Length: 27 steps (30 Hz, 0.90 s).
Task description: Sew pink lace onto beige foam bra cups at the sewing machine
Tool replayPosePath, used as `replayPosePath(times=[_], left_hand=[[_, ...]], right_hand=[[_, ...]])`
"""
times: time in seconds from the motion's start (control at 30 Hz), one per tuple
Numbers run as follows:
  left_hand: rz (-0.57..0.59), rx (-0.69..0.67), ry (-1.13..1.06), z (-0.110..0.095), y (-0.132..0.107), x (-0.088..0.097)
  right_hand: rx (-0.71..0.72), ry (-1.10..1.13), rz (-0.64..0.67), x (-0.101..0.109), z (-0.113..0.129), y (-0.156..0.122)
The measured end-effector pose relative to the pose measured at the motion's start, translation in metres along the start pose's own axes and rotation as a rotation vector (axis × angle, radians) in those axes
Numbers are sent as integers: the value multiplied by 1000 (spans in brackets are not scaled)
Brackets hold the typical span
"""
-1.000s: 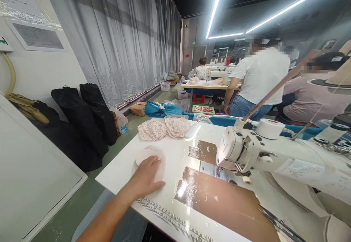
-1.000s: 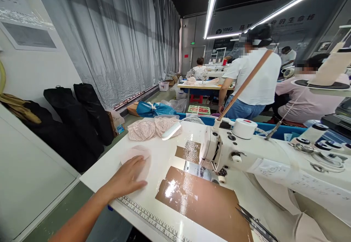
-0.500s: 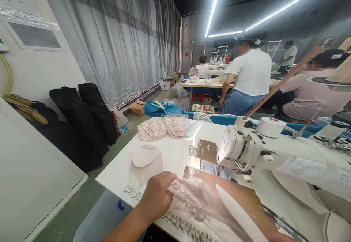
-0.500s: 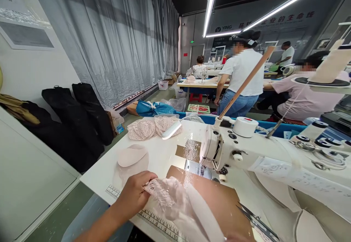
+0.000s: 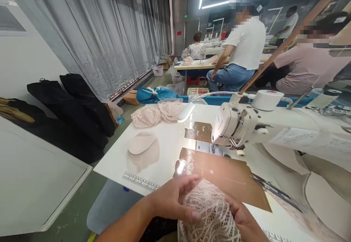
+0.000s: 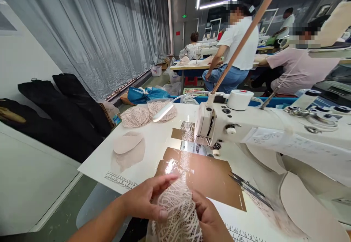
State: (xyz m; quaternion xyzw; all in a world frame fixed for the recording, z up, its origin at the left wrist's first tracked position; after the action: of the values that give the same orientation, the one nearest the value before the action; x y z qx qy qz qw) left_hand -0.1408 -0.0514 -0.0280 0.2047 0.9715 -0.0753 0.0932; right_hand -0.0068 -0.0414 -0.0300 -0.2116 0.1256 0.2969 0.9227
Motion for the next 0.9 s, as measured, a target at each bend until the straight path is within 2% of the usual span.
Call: replayPosePath(times=[0.07,0.1,0.23,0.33,0.47,0.6,0.7,0.77,0.9], left_hand=[[110,86,-198,11,-2,-7],[106,90,-246,14,-3,-7],[-42,57,-243,16,-8,1],[-113,47,-275,14,-8,2],[-196,-22,-377,13,-7,2],[-273,-108,-481,20,-5,-2],[-311,-147,-533,27,-4,-7],[-329,-173,-502,26,-4,-8],[-318,-244,-353,14,-5,-8]], right_hand=[[74,47,-123,14,1,1],[111,54,-188,21,1,1],[253,-43,-406,43,4,1],[322,-204,-465,50,9,0],[333,-373,-372,49,9,2],[319,-311,-258,39,2,4],[294,-225,-264,36,1,6],[258,-121,-235,34,-1,8],[120,-37,-13,21,-11,9]])
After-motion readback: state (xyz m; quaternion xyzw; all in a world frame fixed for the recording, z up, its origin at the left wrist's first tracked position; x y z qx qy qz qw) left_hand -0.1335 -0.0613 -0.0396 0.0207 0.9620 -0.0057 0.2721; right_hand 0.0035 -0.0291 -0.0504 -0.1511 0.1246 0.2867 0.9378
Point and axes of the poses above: each hand's wrist, its own y-axis towards the middle knuckle, its own x-axis out of the back of the hand, z = x × y, the point moved 7 cm from there along y, towards the middle knuckle, and after that the axes turned 5 degrees about -y, right-handed, at the moved point
